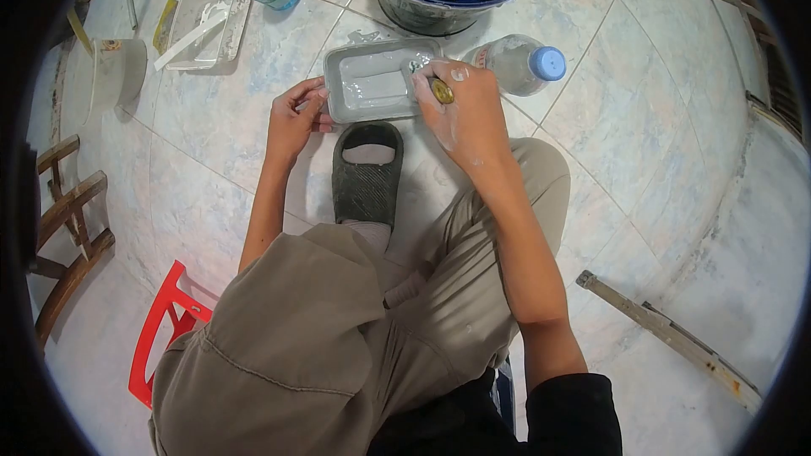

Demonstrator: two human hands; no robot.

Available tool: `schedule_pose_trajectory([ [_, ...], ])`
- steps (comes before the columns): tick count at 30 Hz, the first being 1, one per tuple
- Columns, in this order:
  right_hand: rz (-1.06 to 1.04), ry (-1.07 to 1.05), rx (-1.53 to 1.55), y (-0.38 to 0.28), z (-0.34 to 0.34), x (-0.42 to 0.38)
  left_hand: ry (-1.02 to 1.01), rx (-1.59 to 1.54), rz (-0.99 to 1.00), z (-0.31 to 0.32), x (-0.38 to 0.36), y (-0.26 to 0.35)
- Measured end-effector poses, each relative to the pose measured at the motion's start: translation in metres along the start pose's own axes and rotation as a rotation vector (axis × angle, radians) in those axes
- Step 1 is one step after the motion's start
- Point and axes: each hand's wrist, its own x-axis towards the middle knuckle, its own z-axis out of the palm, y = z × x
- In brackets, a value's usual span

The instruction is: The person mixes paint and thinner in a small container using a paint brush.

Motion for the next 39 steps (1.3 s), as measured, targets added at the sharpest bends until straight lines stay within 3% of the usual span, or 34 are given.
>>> schedule_pose_trajectory([
  [8, 0.085, 0.048, 0.042, -0.018, -0.008, -0.002, 0.001, 0.015, 0.005, 0.000, 0.000, 0.001],
  [14, -0.032, 0.118, -0.121, -0.008, 0.000, -0.002, 0.002, 0.018, 0.001, 0.000, -0.001, 0.001],
  [20, -0.039, 0.110, -0.077, -0.002, 0.023, -0.001, 0.009, 0.021, -0.008, -0.001, 0.000, -0.001],
  [29, -0.254, 0.064, -0.012, 0.004, 0.037, -0.003, 0.007, 0.015, -0.006, -0.001, 0.000, -0.001],
  [39, -0.245, -0.134, 0.101, 0.001, 0.045, -0.008, -0.014, 0.029, -0.015, -0.001, 0.000, -0.001],
])
